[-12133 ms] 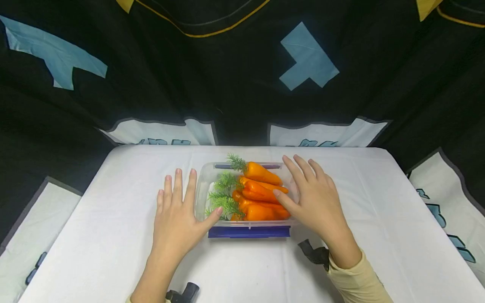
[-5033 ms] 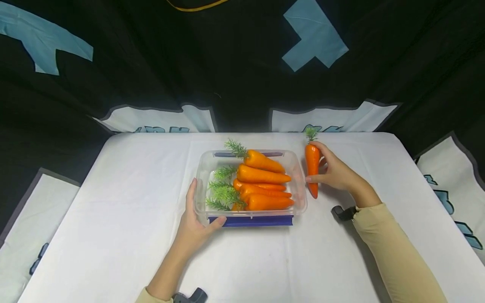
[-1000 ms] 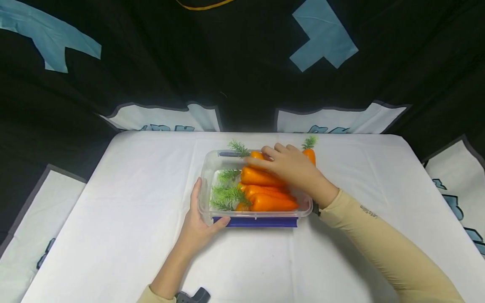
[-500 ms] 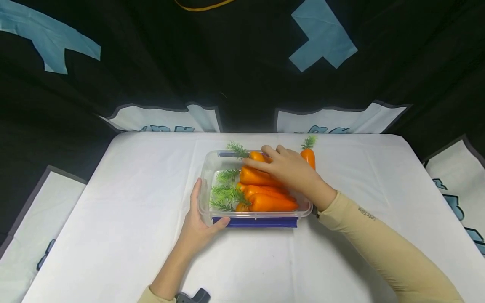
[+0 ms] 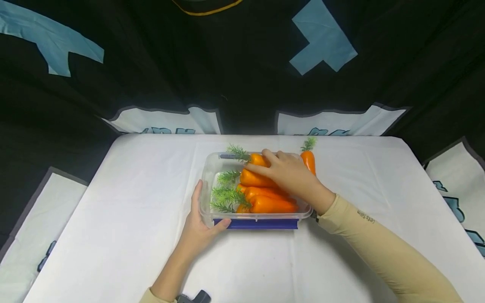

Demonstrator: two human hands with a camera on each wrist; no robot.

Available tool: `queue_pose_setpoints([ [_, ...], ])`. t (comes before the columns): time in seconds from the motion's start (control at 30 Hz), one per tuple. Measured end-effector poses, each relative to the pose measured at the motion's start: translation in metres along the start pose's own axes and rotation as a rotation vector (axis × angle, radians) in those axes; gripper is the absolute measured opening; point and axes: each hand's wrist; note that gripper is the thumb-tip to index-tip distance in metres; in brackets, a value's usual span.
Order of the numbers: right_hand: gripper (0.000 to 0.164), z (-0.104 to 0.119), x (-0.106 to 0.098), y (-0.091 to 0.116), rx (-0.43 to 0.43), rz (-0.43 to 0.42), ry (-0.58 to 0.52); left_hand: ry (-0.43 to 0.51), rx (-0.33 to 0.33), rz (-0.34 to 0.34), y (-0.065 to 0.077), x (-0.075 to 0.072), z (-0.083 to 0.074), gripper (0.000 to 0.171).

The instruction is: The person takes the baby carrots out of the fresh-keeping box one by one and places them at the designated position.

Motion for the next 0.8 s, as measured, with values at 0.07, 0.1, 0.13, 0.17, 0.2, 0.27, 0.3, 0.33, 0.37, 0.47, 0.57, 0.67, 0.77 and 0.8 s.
queue_pose_setpoints([
  [0.07,0.084,0.0007,0.0003,0.0000,0.008,-0.001,-0.010,-0.004,-0.005,0.001,0.0002,0.0000,0.0002,0.120],
  [0.1,0.083,0.0009,0.0006,-0.0001,0.013,-0.006,-0.015,-0.005,-0.006,0.000,0.0003,0.0000,0.0002,0.120],
  [0.13,0.083,0.0010,0.0010,0.0000,0.016,-0.010,-0.019,-0.005,-0.006,-0.001,0.0002,0.0001,0.0005,0.120],
  [0.17,0.082,0.0009,0.0014,0.0003,0.022,-0.011,-0.023,-0.006,-0.006,-0.001,0.0002,0.0001,0.0006,0.120],
  [0.2,0.081,0.0008,0.0019,0.0006,0.027,-0.013,-0.025,-0.006,-0.007,-0.002,0.0002,0.0001,0.0006,0.120],
  [0.27,0.080,0.0001,0.0029,0.0019,0.043,-0.018,-0.036,-0.005,-0.009,-0.003,0.0004,0.0001,0.0002,0.119],
  [0.3,0.079,-0.0004,0.0030,0.0025,0.051,-0.024,-0.045,-0.004,-0.009,-0.003,0.0005,0.0001,0.0001,0.119],
  [0.33,0.079,-0.0008,0.0030,0.0031,0.060,-0.031,-0.057,-0.003,-0.008,-0.004,0.0005,0.0002,0.0001,0.119],
  [0.37,0.079,-0.0014,0.0029,0.0037,0.069,-0.041,-0.068,-0.003,-0.008,-0.005,0.0007,0.0002,-0.0001,0.119],
  [0.47,0.077,-0.0030,0.0013,0.0044,0.095,-0.082,-0.122,-0.004,-0.002,-0.009,0.0008,0.0002,-0.0003,0.119],
  [0.57,0.075,-0.0048,-0.0006,0.0046,0.127,-0.109,-0.178,-0.008,0.002,-0.013,0.0009,0.0003,-0.0003,0.119],
  [0.67,0.069,-0.0067,-0.0017,0.0054,0.161,-0.142,-0.229,-0.004,0.002,-0.011,0.0012,0.0006,-0.0002,0.119],
  [0.77,0.070,-0.0084,-0.0039,0.0066,0.206,-0.177,-0.286,-0.002,0.000,-0.010,0.0013,0.0007,-0.0002,0.119],
  [0.8,0.071,-0.0088,-0.0054,0.0069,0.220,-0.188,-0.301,-0.003,0.001,-0.010,0.0014,0.0006,-0.0004,0.119],
])
Point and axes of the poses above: each hand's wrist, its own y-axis away from the middle knuckle, its own x-axis out of the palm, z = x × y, and after that the axes turned 13 degrees about -z, right-handed
